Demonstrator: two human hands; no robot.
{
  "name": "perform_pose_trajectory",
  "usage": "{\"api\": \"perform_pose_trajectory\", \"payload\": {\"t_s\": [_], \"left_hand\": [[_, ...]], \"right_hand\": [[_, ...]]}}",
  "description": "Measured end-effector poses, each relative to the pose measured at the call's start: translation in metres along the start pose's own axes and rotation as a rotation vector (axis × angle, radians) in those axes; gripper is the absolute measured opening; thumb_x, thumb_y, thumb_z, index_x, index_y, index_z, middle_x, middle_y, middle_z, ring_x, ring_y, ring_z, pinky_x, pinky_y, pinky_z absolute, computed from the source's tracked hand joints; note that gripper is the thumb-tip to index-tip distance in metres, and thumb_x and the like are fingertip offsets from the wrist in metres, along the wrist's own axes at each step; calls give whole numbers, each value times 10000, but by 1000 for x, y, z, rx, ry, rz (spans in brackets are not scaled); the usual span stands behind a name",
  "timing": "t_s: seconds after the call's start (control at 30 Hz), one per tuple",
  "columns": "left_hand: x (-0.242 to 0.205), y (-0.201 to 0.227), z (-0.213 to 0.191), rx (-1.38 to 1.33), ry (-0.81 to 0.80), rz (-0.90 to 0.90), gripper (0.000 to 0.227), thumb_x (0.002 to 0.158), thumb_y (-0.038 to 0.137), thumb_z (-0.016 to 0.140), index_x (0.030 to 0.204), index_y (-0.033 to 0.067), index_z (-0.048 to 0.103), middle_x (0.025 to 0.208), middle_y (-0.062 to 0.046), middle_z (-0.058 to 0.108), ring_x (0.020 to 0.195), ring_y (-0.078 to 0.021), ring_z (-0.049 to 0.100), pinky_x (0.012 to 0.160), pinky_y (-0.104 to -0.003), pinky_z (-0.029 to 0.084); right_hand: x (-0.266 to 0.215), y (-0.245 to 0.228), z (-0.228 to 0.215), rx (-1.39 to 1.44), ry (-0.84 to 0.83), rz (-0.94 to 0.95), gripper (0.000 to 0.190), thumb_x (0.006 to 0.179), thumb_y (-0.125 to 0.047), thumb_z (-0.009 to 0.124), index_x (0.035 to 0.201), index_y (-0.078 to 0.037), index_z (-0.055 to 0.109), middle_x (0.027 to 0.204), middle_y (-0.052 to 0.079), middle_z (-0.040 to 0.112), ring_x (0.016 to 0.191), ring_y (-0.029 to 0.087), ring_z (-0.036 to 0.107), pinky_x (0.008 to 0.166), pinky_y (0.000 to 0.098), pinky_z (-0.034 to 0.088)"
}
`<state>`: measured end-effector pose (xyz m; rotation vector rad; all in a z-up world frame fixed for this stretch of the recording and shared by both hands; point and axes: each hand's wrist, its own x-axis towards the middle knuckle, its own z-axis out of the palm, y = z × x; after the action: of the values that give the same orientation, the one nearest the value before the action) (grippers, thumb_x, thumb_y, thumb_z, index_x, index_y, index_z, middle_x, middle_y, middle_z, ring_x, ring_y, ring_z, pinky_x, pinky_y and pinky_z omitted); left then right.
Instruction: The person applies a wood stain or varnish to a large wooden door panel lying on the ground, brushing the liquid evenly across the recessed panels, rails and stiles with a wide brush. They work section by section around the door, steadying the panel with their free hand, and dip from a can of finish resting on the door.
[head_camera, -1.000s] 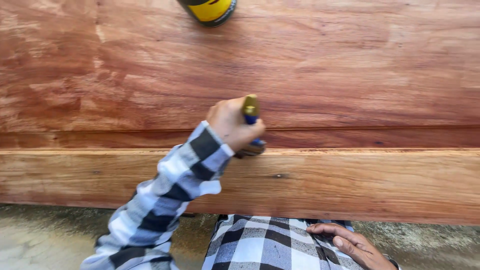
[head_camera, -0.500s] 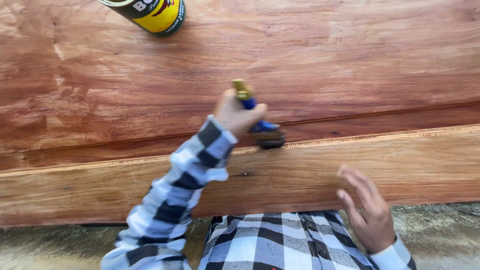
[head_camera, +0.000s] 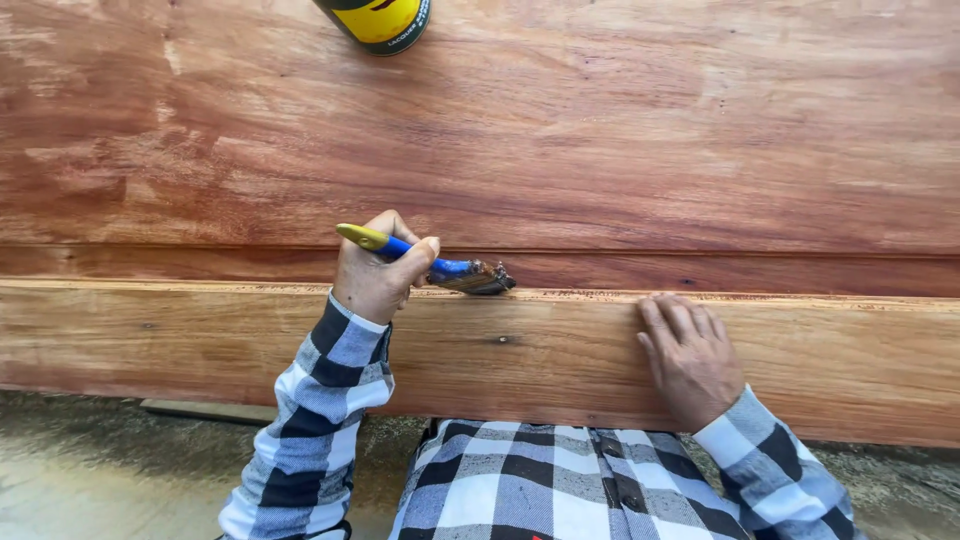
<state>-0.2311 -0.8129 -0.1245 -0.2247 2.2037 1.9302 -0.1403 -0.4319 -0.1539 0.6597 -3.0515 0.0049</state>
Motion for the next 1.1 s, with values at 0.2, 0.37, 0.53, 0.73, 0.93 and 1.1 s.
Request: {"api": "perform_pose_trajectory", "payload": {"t_s": [0.2, 0.37, 0.53, 0.73, 0.93, 1.1], "left_hand": [[-2, 1, 5, -29, 43, -29, 235, 921, 181, 756, 811, 61, 587, 595, -32, 627, 423, -62, 518, 346, -202, 392], [-5, 6, 7, -25, -3, -15, 228, 926, 227, 760, 870, 57, 618, 687, -46, 666, 536, -63, 606, 403, -200, 493], [-11, 13, 15, 89, 0, 75, 220, 922, 245, 754, 896, 60, 638, 761, -44, 724, 642, -65, 697, 470, -206, 577], [-20, 17, 21, 152, 33, 54, 214, 918, 241, 765, 906, 58, 656, 758, -68, 733, 639, -91, 695, 545, -235, 596], [-32, 25, 31, 164, 33, 171, 208, 925, 242, 763, 948, 55, 676, 805, -63, 744, 753, -110, 734, 658, -255, 628], [-39, 32, 43, 28, -6, 235, 189, 944, 219, 750, 982, 46, 686, 845, -58, 756, 798, -114, 742, 704, -256, 642]], "right_hand": [[-49, 77, 17, -183, 8, 202, 420, 983, -325, 634, 1341, -107, 650, 1309, 146, 643, 1211, 332, 601, 1057, 474, 484], [-83, 135, 7, -232, 21, 382, 324, 1075, -279, 619, 1354, -119, 659, 1330, 120, 645, 1242, 307, 594, 1094, 461, 472], [-83, 136, 17, -225, 68, 398, 316, 1077, -229, 609, 1359, -100, 672, 1314, 122, 654, 1252, 313, 581, 1141, 471, 465], [-65, 99, 47, -142, 125, 270, 294, 1018, -152, 644, 1293, -57, 684, 1305, 173, 657, 1259, 329, 595, 1128, 479, 477], [-37, 50, 8, 13, 193, 179, 324, 978, -86, 630, 1296, -42, 674, 1276, 150, 663, 1254, 328, 613, 1113, 470, 476], [-56, 64, 0, -5, 203, 193, 384, 947, -71, 627, 1328, -67, 673, 1346, 121, 636, 1284, 297, 587, 1128, 494, 429]]}}
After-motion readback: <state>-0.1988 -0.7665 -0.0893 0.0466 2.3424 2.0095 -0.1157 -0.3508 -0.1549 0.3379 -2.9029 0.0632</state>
